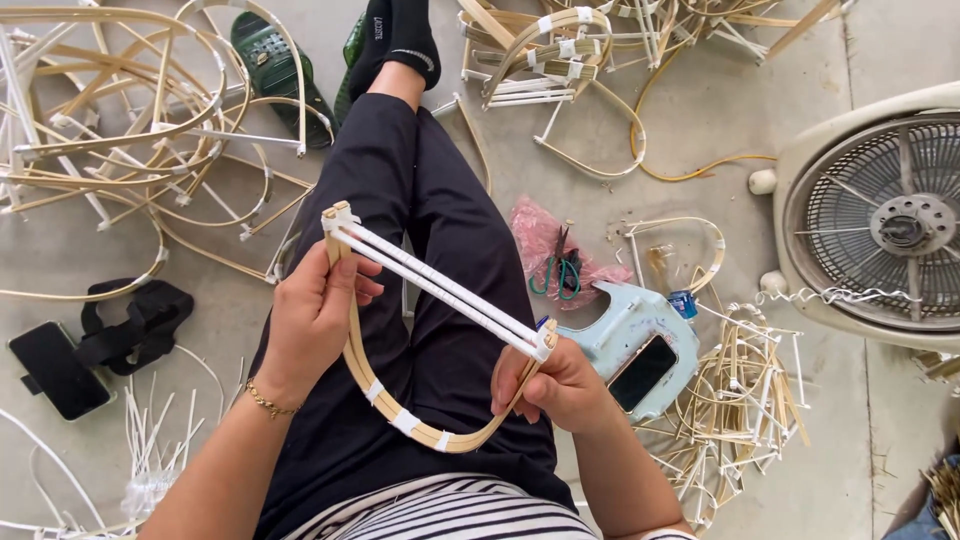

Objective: Assembling and finishing bamboo furniture components by hand and using tools.

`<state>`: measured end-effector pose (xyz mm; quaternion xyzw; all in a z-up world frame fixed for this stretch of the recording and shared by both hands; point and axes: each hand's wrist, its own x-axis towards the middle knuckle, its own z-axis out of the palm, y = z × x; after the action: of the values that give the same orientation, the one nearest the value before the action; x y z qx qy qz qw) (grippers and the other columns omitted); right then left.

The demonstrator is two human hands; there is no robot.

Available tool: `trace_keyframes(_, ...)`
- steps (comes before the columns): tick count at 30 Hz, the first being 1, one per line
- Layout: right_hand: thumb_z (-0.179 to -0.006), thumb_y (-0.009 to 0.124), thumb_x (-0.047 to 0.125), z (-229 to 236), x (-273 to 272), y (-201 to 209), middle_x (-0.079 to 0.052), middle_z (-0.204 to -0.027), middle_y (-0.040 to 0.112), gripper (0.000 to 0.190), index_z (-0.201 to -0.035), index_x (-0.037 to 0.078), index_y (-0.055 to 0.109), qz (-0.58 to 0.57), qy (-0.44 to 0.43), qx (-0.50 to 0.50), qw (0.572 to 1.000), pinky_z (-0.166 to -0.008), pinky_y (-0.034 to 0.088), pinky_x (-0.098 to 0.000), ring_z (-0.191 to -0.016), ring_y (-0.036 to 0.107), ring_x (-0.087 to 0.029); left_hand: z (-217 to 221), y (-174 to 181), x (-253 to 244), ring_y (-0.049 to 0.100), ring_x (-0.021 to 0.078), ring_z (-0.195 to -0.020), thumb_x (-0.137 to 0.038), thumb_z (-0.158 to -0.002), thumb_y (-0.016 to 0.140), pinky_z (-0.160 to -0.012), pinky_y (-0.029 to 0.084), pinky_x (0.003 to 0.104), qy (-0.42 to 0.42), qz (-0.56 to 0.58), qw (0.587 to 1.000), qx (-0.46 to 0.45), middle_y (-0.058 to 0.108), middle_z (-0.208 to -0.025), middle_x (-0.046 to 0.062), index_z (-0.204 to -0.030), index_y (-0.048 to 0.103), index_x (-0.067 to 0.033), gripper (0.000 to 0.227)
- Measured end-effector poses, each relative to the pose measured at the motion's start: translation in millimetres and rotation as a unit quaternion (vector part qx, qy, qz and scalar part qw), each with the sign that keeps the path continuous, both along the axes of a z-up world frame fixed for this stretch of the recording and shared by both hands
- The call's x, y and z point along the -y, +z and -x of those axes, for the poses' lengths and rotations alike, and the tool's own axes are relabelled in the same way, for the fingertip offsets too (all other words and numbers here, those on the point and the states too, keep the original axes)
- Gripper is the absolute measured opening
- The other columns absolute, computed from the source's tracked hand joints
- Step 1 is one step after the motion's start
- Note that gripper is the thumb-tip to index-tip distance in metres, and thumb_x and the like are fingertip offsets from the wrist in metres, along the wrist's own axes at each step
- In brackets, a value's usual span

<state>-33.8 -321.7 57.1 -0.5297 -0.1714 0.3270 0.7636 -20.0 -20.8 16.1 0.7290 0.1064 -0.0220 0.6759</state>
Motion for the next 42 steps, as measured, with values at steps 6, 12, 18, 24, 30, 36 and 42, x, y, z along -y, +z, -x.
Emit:
trace_keyframes(6, -0.102, 0.068, 0.05, -6, -4, 11, -0.006, -0.081, 0.063, 0.051, -0.091, 0.0, 0.067, 0.013, -0.062, 0.044, 0.997, -0.059, 0.044, -0.0241, -0.063, 0.054, -0.009, -2, -1, -2, 0.073, 0.0103, -0.085, -0.01, -0.103, 0.058, -0.075, 0.059, 0.025, -0.023, 0.008, 1.0, -0.012, 0.073, -0.1, 0.004, -0.125, 0.06, -0.0016, 0.023)
trace_keyframes(12, -0.096, 0.081, 0.038, -11, -6, 27, -0.006, -0.08, 0.061, 0.042, -0.091, 0.0, 0.063, 0.074, -0.131, 0.145, 0.978, -0.063, 0.045, -0.0275, -0.073, 0.057, -0.015, 0, -7, -2, 0.074, 0.0109, -0.095, -0.008, -0.102, 0.06, -0.082, 0.059, 0.026, -0.065, -0.008, 0.998, -0.024, 0.075, -0.103, 0.005, -0.137, 0.06, -0.004, 0.035)
trace_keyframes(18, -0.097, 0.078, 0.033, -14, 1, 17, -0.007, -0.084, 0.062, 0.036, -0.094, 0.0, 0.064, 0.027, -0.186, 0.161, 0.969, -0.067, 0.046, -0.029, -0.075, 0.058, -0.016, 1, -1, -1, 0.074, 0.0115, -0.097, -0.008, -0.102, 0.061, -0.084, 0.059, 0.026, -0.066, -0.025, 0.997, -0.04, 0.075, -0.104, 0.005, -0.135, 0.063, -0.004, 0.033)
trace_keyframes(24, -0.101, 0.073, 0.033, -21, 17, -12, -0.009, -0.086, 0.062, 0.033, -0.095, 0.001, 0.065, -0.017, -0.235, 0.165, 0.958, -0.073, 0.048, -0.0333, -0.08, 0.06, -0.018, 1, 11, 1, 0.074, 0.0115, -0.098, -0.009, -0.104, 0.061, -0.083, 0.06, 0.026, -0.037, -0.056, 0.998, 0.013, 0.075, -0.106, 0.006, -0.131, 0.066, -0.0025, 0.028)
trace_keyframes(30, -0.103, 0.068, 0.035, -30, 21, -35, -0.013, -0.113, 0.062, 0.044, -0.128, 0.001, 0.056, -0.007, -0.265, 0.095, 0.959, -0.089, 0.053, -0.0355, -0.095, 0.061, -0.021, 4, -4, -23, 0.073, 0.0141, -0.101, -0.011, -0.107, 0.059, -0.084, 0.06, 0.029, 0.006, -0.031, 1.0, -0.002, 0.072, -0.108, 0.008, -0.128, 0.066, -0.0008, 0.024)
trace_keyframes(36, -0.107, 0.059, 0.036, -61, 39, -78, -0.009, -0.131, 0.058, 0.055, -0.152, 0.008, 0.043, 0.042, -0.273, -0.007, 0.961, -0.088, 0.053, -0.0324, -0.092, 0.06, -0.014, 10, -67, -128, 0.066, 0.0215, -0.108, -0.027, -0.111, 0.057, -0.091, 0.06, 0.041, 0.2, 0.157, 0.957, -0.141, 0.063, -0.121, 0.006, -0.139, 0.053, -0.0052, 0.035)
trace_keyframes(42, -0.104, 0.061, 0.028, -97, 61, -199, -0.006, -0.116, 0.064, 0.046, -0.144, 0.009, 0.05, 0.16, -0.317, -0.155, 0.922, -0.074, 0.054, -0.0285, -0.078, 0.061, -0.01, 13, -109, -119, 0.046, 0.032, -0.14, -0.038, -0.103, 0.067, -0.108, 0.044, 0.043, 0.152, -0.131, 0.968, -0.152, 0.044, -0.154, 0.017, -0.154, 0.041, -0.0027, 0.067)
